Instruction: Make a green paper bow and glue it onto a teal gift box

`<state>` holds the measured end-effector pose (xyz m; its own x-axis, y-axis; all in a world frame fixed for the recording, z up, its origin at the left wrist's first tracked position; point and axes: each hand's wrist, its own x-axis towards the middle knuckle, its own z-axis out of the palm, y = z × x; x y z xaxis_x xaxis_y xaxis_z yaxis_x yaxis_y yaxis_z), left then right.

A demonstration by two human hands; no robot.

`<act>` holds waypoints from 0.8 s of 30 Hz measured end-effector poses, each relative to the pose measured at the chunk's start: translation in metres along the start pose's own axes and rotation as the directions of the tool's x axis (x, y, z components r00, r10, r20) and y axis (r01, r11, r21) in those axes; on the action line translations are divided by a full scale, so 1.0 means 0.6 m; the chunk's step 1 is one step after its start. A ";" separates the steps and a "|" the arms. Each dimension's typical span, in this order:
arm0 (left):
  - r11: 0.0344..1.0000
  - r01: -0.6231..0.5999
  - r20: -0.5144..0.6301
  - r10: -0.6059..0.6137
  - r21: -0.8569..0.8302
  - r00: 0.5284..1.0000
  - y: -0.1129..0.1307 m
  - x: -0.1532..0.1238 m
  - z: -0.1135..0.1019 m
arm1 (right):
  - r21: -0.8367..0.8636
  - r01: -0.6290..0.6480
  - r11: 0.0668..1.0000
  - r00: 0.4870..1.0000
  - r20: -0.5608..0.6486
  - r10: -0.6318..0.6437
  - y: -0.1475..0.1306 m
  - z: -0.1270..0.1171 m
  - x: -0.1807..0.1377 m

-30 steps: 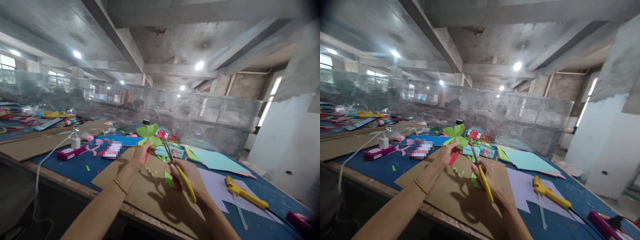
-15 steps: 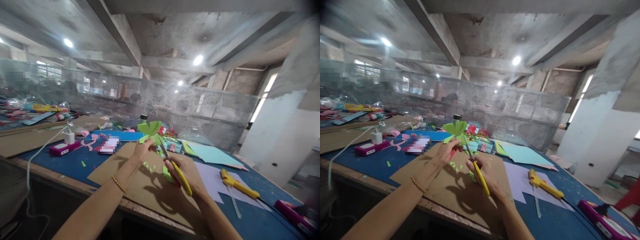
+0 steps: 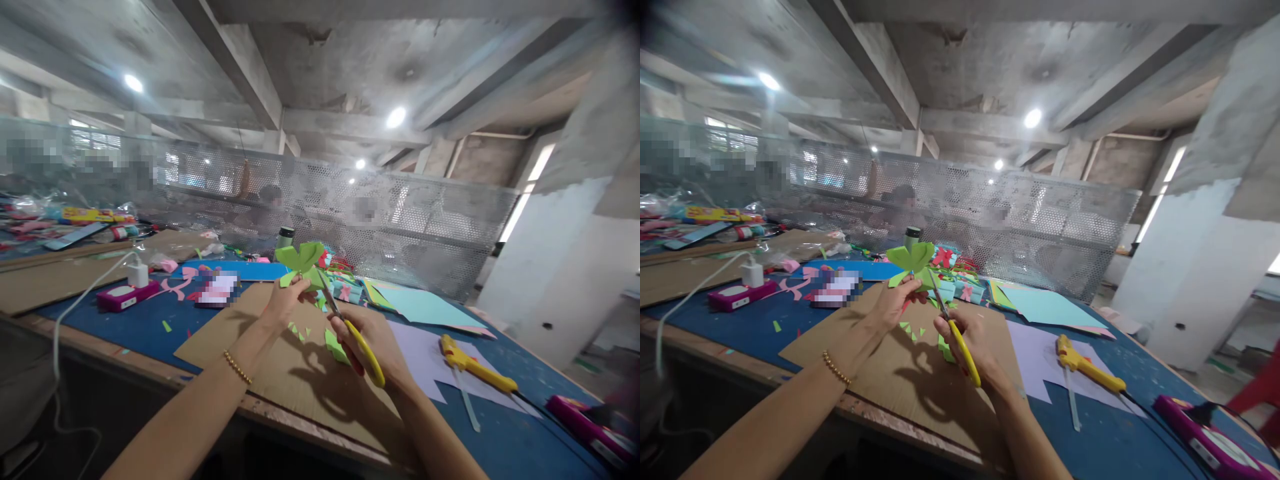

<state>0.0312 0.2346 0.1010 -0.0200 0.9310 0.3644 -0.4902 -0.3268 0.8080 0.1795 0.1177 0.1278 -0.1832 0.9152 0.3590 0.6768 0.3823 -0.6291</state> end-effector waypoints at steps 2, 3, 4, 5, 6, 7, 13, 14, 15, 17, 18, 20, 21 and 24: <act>1.000 0.003 0.012 -0.003 -0.009 1.000 0.000 -0.001 0.000 | 0.003 -0.030 1.000 1.000 0.011 0.030 0.001 0.001 -0.001; 1.000 0.004 0.016 -0.004 -0.014 1.000 0.000 -0.001 0.000 | 0.006 -0.038 0.999 0.999 0.013 0.037 0.001 0.002 -0.001; 1.000 0.005 0.017 -0.004 -0.015 1.000 0.000 -0.001 0.000 | 0.007 -0.035 0.999 0.999 0.011 0.035 0.001 0.002 -0.002; 1.000 0.004 0.017 -0.004 -0.010 1.000 0.000 -0.001 0.000 | 0.008 -0.028 1.000 1.000 0.007 0.028 0.001 0.002 -0.002; 1.000 0.004 0.014 -0.004 -0.002 1.000 0.000 -0.001 -0.001 | 0.013 -0.025 1.000 1.000 0.004 0.025 0.001 0.002 -0.002; 1.000 0.001 0.012 -0.001 0.005 1.000 -0.001 -0.001 -0.001 | 0.020 -0.028 0.999 1.000 0.004 0.028 0.001 0.002 -0.002; 1.000 0.016 0.022 -0.016 0.007 1.000 -0.002 -0.001 -0.003 | 0.026 -0.086 0.996 0.996 0.020 0.086 0.001 0.001 -0.001; 1.000 0.020 0.022 -0.020 0.000 1.000 -0.002 -0.001 -0.003 | 0.026 -0.080 0.996 0.997 0.015 0.080 0.000 0.001 -0.002; 1.000 0.020 0.027 -0.020 -0.007 0.999 -0.002 -0.002 -0.003 | 0.027 -0.072 0.997 0.997 0.009 0.072 0.000 0.000 -0.002; 1.000 0.013 0.048 -0.013 -0.002 0.999 -0.001 -0.002 -0.003 | 0.032 -0.062 0.998 0.998 0.005 0.062 -0.001 0.000 -0.004; 1.000 0.009 0.057 -0.010 0.005 0.998 -0.001 -0.003 -0.003 | 0.037 -0.060 0.998 0.998 0.009 0.060 -0.001 -0.001 -0.004; 1.000 0.015 0.059 -0.016 0.006 0.998 -0.001 -0.003 -0.003 | 0.053 -0.062 0.997 0.998 0.015 0.061 0.002 0.000 -0.003; 1.000 0.019 0.053 -0.020 0.003 0.998 -0.001 -0.002 -0.004 | 0.062 -0.064 0.996 0.998 0.016 0.063 0.004 0.000 -0.003; 1.000 0.023 0.051 -0.024 0.009 0.998 -0.002 -0.001 -0.005 | 0.087 -0.071 0.994 0.997 0.005 0.071 0.014 0.003 0.000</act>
<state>0.0293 0.2352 0.0985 0.0360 0.9289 0.3685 -0.4823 -0.3068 0.8205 0.1840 0.1212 0.1215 -0.1381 0.9406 0.3101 0.6238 0.3258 -0.7104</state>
